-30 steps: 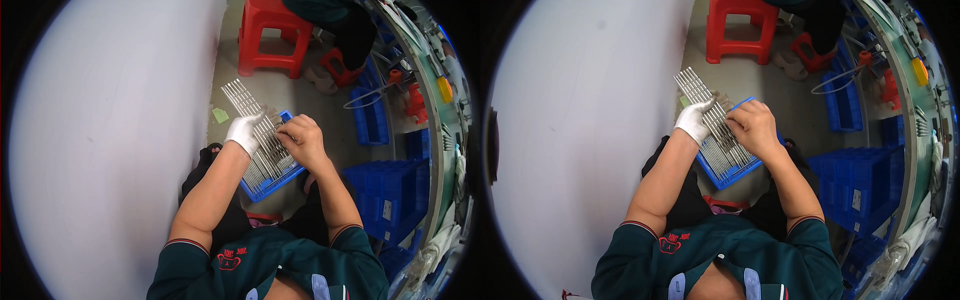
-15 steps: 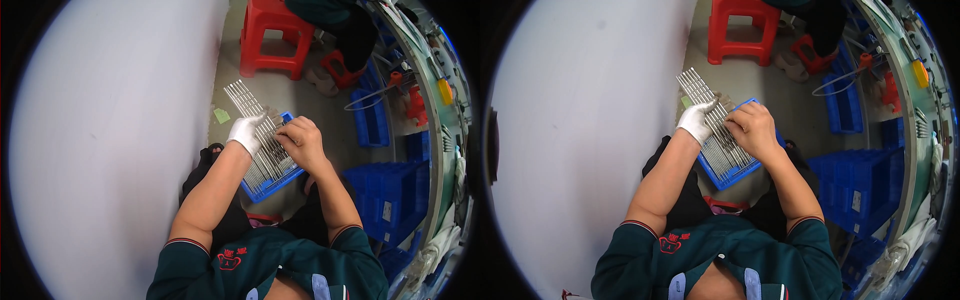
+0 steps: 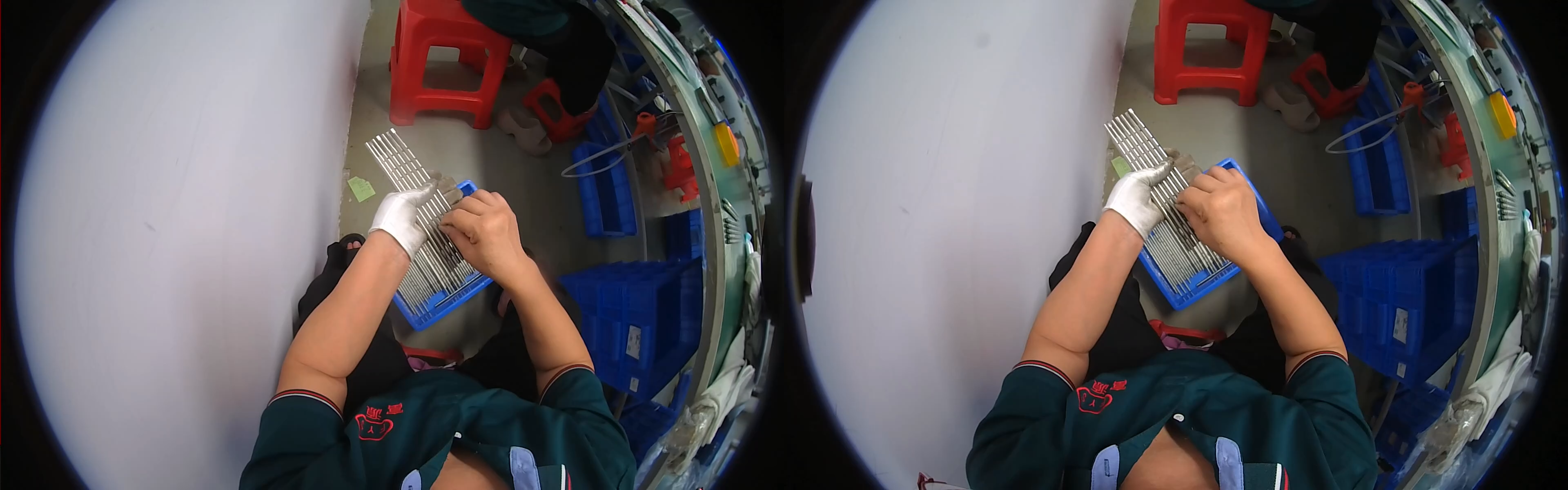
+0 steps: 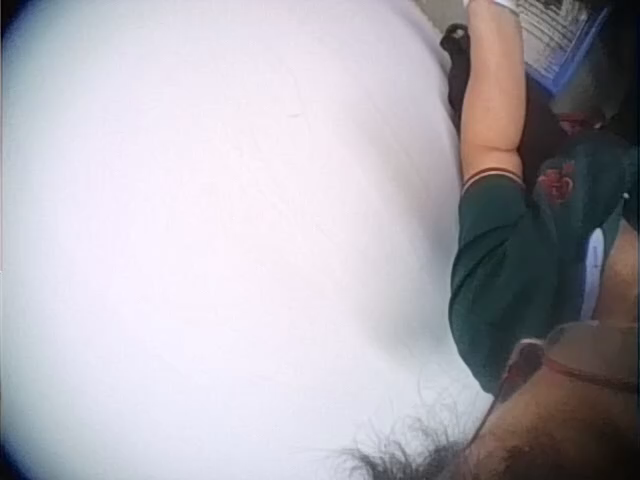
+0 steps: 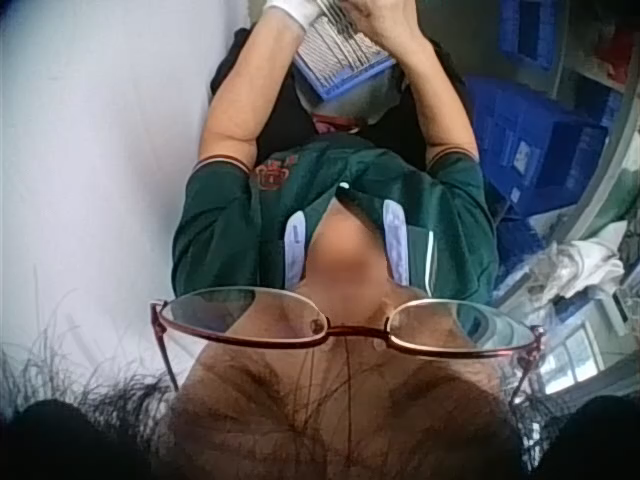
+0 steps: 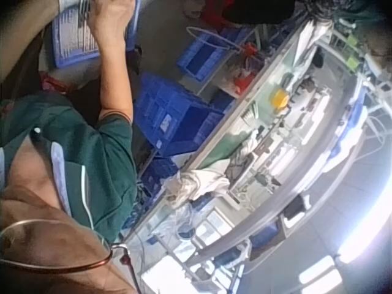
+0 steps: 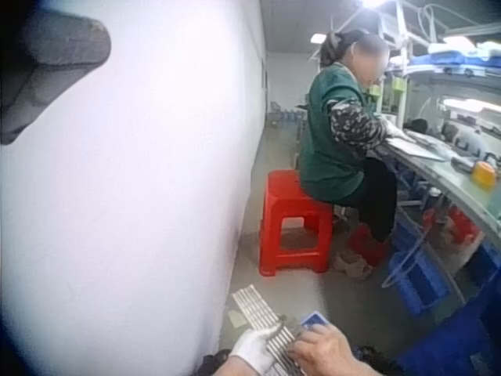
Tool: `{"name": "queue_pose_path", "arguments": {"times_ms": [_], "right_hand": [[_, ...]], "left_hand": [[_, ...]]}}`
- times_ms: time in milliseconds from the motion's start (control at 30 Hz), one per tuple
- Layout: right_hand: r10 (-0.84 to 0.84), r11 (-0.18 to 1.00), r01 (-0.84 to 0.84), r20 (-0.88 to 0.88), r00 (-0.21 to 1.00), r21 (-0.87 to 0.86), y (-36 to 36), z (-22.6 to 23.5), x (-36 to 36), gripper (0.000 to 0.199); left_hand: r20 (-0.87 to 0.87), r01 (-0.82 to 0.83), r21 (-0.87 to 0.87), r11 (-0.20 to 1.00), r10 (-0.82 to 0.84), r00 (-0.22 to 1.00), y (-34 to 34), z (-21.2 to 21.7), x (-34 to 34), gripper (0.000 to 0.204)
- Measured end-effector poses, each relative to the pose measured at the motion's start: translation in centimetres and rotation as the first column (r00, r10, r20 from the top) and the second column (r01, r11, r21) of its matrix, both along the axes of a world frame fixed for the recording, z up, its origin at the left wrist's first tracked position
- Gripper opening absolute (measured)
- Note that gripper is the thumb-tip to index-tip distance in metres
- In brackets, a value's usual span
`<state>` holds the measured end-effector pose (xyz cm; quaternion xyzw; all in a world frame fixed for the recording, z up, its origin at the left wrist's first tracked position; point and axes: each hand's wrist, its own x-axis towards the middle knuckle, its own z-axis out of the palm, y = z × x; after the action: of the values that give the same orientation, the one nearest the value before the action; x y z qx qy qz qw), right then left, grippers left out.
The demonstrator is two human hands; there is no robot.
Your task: The recorder is picking up thin metal rods and placing them individually into rows in a specialized blue plastic sorting tray.
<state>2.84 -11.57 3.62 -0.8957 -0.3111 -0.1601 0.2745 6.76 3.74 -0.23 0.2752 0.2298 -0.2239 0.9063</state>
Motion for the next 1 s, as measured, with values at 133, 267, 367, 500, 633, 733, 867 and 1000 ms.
{"name": "queue_pose_path", "arguments": {"times_ms": [133,267,367,500,633,733,867,1000], "right_hand": [[-0.053,0.995,0.05,0.033,0.998,0.084,-0.1,0.5,-0.1,0.01],[-0.061,0.981,0.07,-0.051,0.997,0.183,-0.4,0.2,0.0,0.009],[-0.047,0.976,0.069,-0.109,0.993,0.208,-0.5,-0.4,0.0,0.009],[-0.033,0.986,0.038,-0.035,0.999,0.164,0.0,-0.4,0.1,0.009],[-0.025,0.998,0.027,-0.035,0.999,0.061,0.3,0.0,-0.2,0.01],[-0.052,0.988,0.057,-0.038,0.998,0.143,-0.1,0.3,-0.2,0.01],[-0.048,0.975,0.068,-0.099,0.994,0.214,-0.3,0.3,-0.2,0.009],[-0.036,0.961,0.084,-0.184,0.982,0.264,-0.1,-0.4,-0.2,0.008]], "left_hand": [[0.007,-0.025,0.004,1.0,0.025,1.0,0.0,0.2,-0.1,0.021],[-0.009,-0.041,-0.024,0.999,0.041,0.999,0.0,0.0,0.0,0.021],[-0.013,-0.031,-0.048,0.998,0.031,0.999,-0.1,0.7,-0.1,0.02],[0.0,-0.03,-0.035,0.999,0.03,1.0,0.0,0.6,-0.1,0.021],[0.005,-0.03,-0.018,0.999,0.03,1.0,-0.1,1.0,-0.3,0.022],[0.002,-0.015,-0.048,0.999,0.015,1.0,0.0,0.7,-0.1,0.022],[0.048,-0.055,-0.017,0.998,0.056,0.997,-0.1,0.6,-0.3,0.023],[-0.021,-0.049,-0.065,0.997,0.047,0.999,-0.1,0.9,0.0,0.022]]}}
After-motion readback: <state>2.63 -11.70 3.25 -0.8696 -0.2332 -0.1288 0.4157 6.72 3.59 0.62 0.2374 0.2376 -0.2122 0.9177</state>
